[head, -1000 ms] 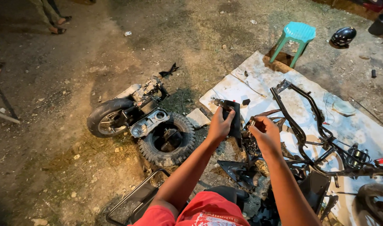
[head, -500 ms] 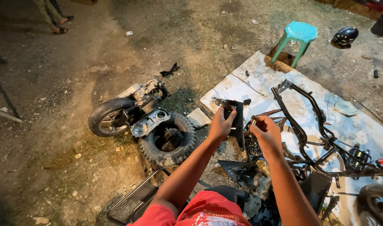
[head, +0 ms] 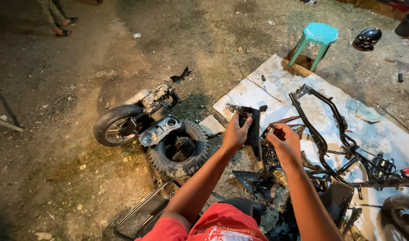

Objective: The person sits on the ground and assembles a motorcycle part by hand. They pick up a black plastic component and a metal bracket from a blue bin, then fit the bracket into the plastic piece and secure it.

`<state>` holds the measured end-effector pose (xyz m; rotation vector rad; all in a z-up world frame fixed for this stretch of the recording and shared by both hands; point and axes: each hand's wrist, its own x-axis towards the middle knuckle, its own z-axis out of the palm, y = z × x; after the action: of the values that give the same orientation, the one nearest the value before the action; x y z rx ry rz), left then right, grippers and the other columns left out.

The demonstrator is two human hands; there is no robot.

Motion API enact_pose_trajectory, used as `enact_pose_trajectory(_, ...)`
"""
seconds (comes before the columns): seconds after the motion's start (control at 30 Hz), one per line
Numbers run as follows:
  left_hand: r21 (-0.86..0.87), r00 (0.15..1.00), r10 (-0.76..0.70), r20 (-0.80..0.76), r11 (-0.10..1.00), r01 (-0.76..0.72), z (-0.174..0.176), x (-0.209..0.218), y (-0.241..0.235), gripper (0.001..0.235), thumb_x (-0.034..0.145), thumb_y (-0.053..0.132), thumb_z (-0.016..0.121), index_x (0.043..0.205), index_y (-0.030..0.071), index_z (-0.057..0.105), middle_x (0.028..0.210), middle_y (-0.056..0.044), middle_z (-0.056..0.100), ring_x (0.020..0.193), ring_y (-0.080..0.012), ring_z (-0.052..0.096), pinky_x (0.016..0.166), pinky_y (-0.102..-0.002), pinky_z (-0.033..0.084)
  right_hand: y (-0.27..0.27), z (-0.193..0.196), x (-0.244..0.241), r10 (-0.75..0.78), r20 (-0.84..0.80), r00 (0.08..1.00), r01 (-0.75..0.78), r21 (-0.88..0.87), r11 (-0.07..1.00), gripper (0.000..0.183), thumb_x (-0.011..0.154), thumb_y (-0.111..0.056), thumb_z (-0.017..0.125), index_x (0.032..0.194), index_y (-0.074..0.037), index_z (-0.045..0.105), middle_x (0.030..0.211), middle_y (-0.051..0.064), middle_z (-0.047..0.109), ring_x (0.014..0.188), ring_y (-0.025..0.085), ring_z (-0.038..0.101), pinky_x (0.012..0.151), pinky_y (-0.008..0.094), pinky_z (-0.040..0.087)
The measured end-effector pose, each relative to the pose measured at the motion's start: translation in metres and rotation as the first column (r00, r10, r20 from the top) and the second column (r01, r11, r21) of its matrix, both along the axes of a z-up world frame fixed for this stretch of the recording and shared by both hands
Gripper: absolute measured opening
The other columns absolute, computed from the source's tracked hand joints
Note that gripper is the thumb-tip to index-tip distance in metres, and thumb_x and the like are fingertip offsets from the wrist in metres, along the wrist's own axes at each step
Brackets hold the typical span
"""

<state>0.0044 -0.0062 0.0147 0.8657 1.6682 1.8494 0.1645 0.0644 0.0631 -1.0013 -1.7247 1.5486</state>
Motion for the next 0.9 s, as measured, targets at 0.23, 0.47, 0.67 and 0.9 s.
enact_pose_trajectory(0.23,-0.08,0.999,-0.025,-0.039,0.997,0.022,0.0,-0.004,0.001,0.028,0.102,0.023,0.062,0.121,0.003,0.059,0.102,-0.008,0.07,0.089,-0.0167,0.065,0.079,-0.032,0.053,-0.001,0.002,-0.002,-0.001,0.031,1.0,0.001,0.004,1.0,0.028,0.084,-0.008,0.071,0.111,-0.001,0.068,0.093,0.006,0.069,0.08,0.012,0.063,0.068,0.027,0.049)
enact_pose_trajectory(0.47,-0.033,0.987,-0.01,-0.16,0.999,0.005,-0.017,-0.008,0.008,0.024,0.102,0.022,0.066,0.114,0.002,0.061,0.1,-0.009,0.07,0.091,-0.0189,0.065,0.082,-0.035,0.052,0.0,-0.002,-0.001,-0.018,0.003,1.0,0.018,0.029,0.999,0.024,0.084,-0.007,0.071,0.107,-0.001,0.068,0.088,0.002,0.067,0.076,0.009,0.06,0.066,0.025,0.046)
enact_pose_trajectory(0.67,0.043,0.99,-0.086,0.113,0.996,0.082,-0.037,-0.009,0.02,0.025,0.099,0.023,0.07,0.111,0.003,0.062,0.097,-0.004,0.068,0.088,-0.0132,0.062,0.079,-0.031,0.052,0.003,-0.011,0.005,-0.013,-0.063,0.998,0.016,0.045,0.999,0.023,0.087,-0.007,0.071,0.109,-0.001,0.068,0.087,0.0,0.064,0.076,0.007,0.056,0.066,0.024,0.043)
enact_pose_trajectory(0.9,0.05,0.918,-0.15,0.366,0.989,0.142,-0.007,0.007,0.011,0.037,0.088,0.029,0.08,0.108,0.004,0.062,0.092,-0.003,0.068,0.081,-0.0139,0.064,0.071,-0.031,0.056,0.006,-0.02,0.012,-0.024,-0.089,0.996,0.029,0.056,0.998,0.02,0.088,-0.006,0.07,0.107,-0.002,0.066,0.089,-0.003,0.064,0.077,0.005,0.057,0.067,0.022,0.045)
